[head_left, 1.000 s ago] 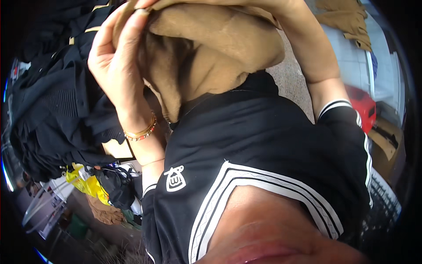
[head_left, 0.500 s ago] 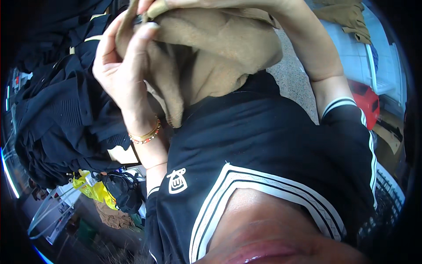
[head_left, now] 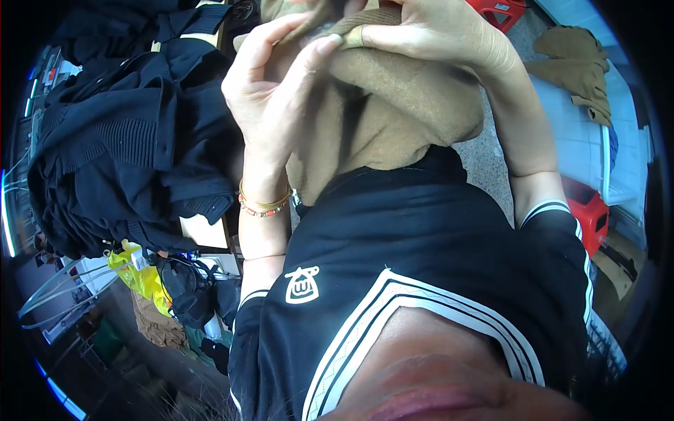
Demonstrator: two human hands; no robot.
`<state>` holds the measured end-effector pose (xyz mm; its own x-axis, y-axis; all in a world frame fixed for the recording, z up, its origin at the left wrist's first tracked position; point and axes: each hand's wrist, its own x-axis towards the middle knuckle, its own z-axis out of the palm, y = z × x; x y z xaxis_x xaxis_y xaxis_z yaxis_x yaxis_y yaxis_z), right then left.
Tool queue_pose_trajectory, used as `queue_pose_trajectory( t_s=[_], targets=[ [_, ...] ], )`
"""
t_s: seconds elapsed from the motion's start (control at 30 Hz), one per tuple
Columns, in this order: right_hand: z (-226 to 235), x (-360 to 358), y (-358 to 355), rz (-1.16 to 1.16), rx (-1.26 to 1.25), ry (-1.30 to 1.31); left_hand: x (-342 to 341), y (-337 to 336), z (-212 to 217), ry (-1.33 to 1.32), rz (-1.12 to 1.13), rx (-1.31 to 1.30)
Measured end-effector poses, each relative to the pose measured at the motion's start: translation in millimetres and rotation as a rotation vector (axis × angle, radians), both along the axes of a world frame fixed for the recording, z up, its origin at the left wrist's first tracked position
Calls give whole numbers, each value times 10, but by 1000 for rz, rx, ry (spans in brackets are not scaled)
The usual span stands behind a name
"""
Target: Checking and fastening buttons on a brown knitted cardigan within a clothing workshop.
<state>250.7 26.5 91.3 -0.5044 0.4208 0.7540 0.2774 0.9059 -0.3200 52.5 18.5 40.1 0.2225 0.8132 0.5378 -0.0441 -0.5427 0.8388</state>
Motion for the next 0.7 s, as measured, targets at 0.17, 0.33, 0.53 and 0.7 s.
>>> queue_pose_trajectory(
  t_s=[0.17, 0.33, 0.53, 0.7],
  targets=[
    [-43, 31, 6, 57, -153, 5, -13, -27, 21, 19, -32, 135],
    [-68, 68, -56, 65, -434, 105, -55, -16, 17, 25, -49, 104],
    [-78, 114, -110, 45, -430, 48, -104, 2, 26, 41, -76, 156],
    [-41, 148, -125, 139, -599, 13, -120, 2, 51, 109, -126, 254]
  ],
)
